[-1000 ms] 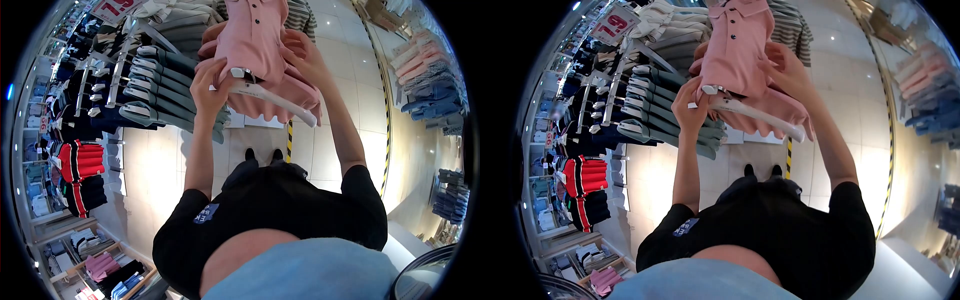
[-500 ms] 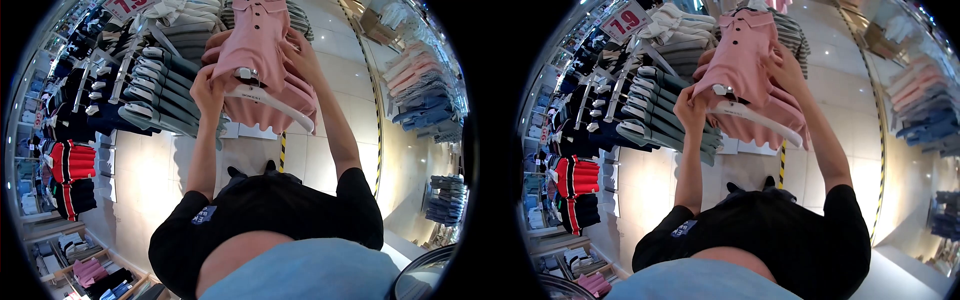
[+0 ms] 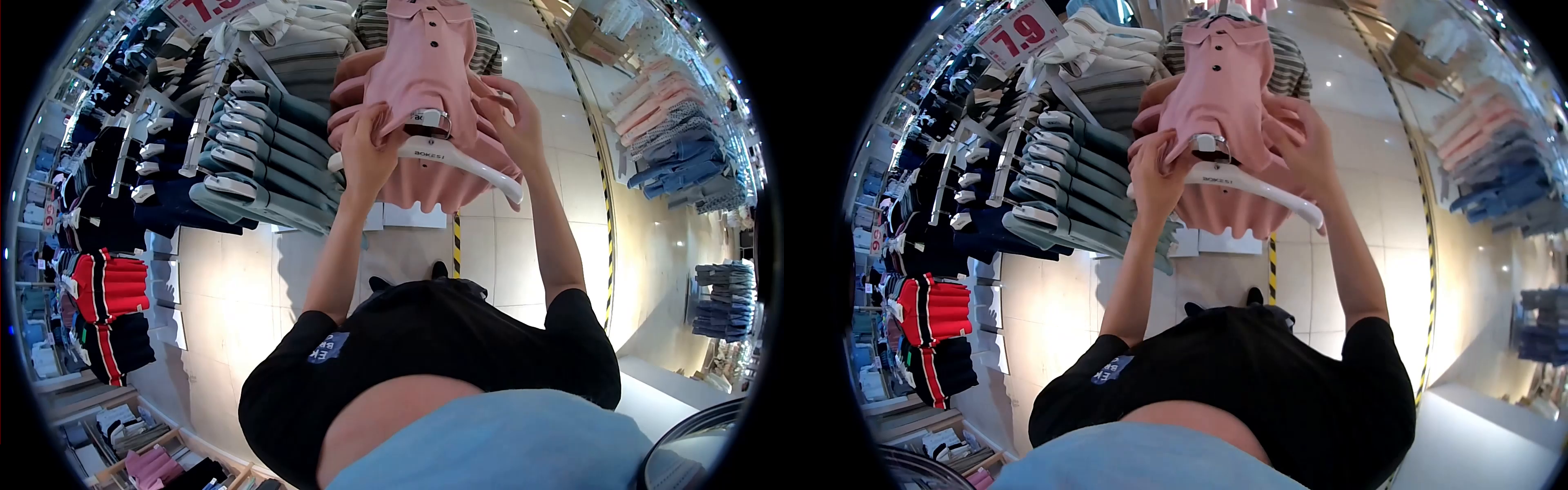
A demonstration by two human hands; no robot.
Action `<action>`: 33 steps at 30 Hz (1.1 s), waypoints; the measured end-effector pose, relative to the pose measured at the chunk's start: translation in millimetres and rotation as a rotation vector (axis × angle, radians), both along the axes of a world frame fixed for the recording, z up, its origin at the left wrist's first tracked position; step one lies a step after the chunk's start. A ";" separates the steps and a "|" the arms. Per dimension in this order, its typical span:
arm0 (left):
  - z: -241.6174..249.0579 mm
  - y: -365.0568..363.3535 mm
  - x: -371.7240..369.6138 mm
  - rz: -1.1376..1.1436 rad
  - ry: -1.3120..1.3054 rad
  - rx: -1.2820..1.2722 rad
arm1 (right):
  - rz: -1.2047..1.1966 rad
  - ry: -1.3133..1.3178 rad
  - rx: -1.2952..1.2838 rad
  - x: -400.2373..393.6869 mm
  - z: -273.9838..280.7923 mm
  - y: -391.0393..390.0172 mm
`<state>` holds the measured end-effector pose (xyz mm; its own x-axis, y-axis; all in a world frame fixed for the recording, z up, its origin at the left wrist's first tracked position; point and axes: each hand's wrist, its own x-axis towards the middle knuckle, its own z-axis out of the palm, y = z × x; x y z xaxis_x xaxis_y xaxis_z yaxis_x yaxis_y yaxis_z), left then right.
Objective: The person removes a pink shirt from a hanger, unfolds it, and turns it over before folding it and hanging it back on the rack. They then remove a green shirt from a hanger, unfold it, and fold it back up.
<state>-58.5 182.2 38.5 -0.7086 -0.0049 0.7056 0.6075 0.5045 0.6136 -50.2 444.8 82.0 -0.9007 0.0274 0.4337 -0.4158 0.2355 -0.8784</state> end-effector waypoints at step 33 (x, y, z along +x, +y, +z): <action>-60.8 -38.3 68.3 0.040 -0.166 0.185 | -0.260 0.553 0.285 89.5 -50.8 -41.1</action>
